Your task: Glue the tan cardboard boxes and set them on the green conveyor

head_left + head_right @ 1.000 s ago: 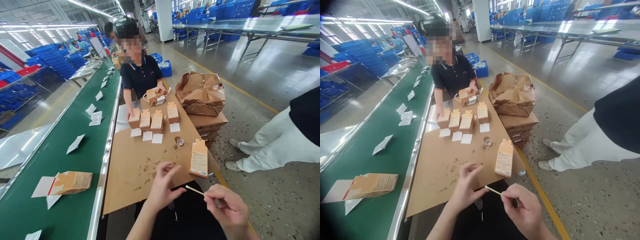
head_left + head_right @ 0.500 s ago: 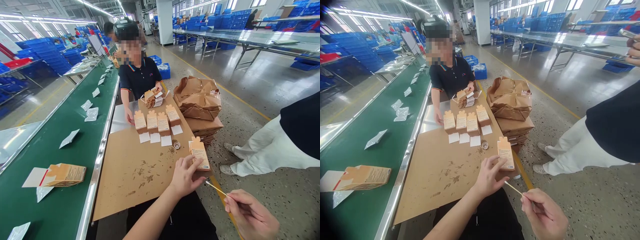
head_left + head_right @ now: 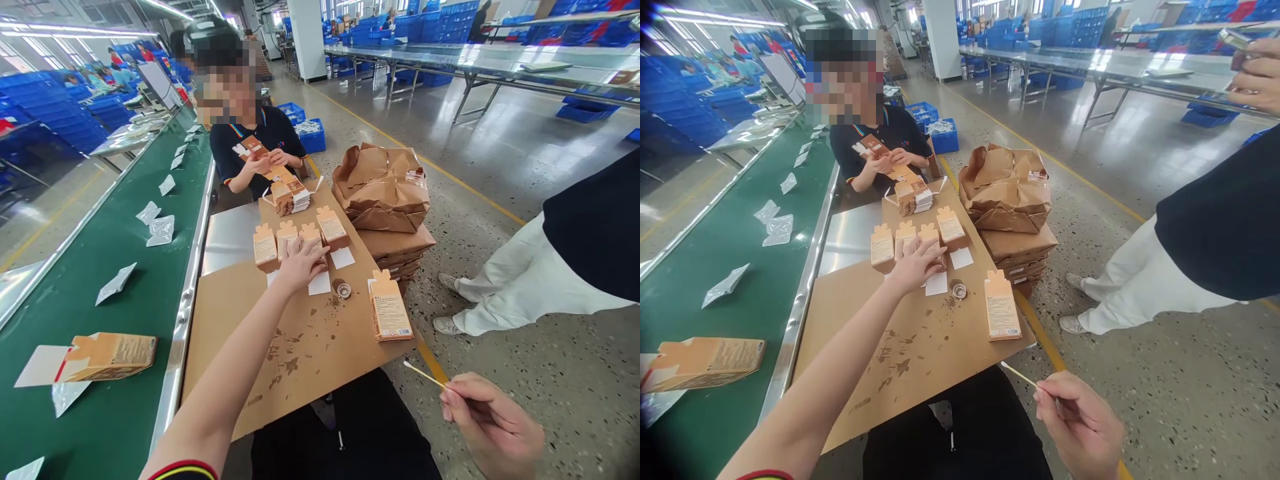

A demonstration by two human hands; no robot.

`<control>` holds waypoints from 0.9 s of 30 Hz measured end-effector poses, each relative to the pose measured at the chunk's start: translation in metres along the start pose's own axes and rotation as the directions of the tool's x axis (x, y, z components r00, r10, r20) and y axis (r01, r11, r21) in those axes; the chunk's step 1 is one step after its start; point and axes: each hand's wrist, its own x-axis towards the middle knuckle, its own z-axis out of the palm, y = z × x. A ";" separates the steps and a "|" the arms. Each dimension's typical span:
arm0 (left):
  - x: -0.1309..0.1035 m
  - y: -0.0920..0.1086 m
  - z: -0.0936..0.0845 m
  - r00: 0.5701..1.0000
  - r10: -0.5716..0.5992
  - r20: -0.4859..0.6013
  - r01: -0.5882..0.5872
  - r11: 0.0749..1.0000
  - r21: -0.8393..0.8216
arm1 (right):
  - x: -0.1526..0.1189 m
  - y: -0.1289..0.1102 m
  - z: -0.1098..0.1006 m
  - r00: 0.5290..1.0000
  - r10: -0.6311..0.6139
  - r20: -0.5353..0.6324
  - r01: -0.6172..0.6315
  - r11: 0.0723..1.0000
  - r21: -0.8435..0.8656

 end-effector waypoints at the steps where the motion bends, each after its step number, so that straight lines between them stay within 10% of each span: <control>1: -0.003 -0.005 -0.002 1.000 0.011 0.027 -0.012 1.000 0.027 | 0.002 -0.001 0.001 1.000 -0.004 0.001 0.004 1.000 0.000; 21: -0.107 -0.037 -0.003 0.979 0.195 -0.056 -0.188 0.977 0.103 | 0.000 0.012 0.014 0.997 0.031 0.072 -0.036 0.997 0.062; 24: -0.094 -0.048 -0.019 0.973 -0.025 -0.231 0.013 0.999 -0.052 | -0.001 0.011 0.018 0.997 0.047 0.066 -0.051 0.996 0.074; 27: -0.055 -0.065 -0.046 0.816 -0.500 -0.291 0.423 0.859 -0.289 | -0.001 0.009 0.022 0.996 0.033 0.083 -0.039 0.996 0.075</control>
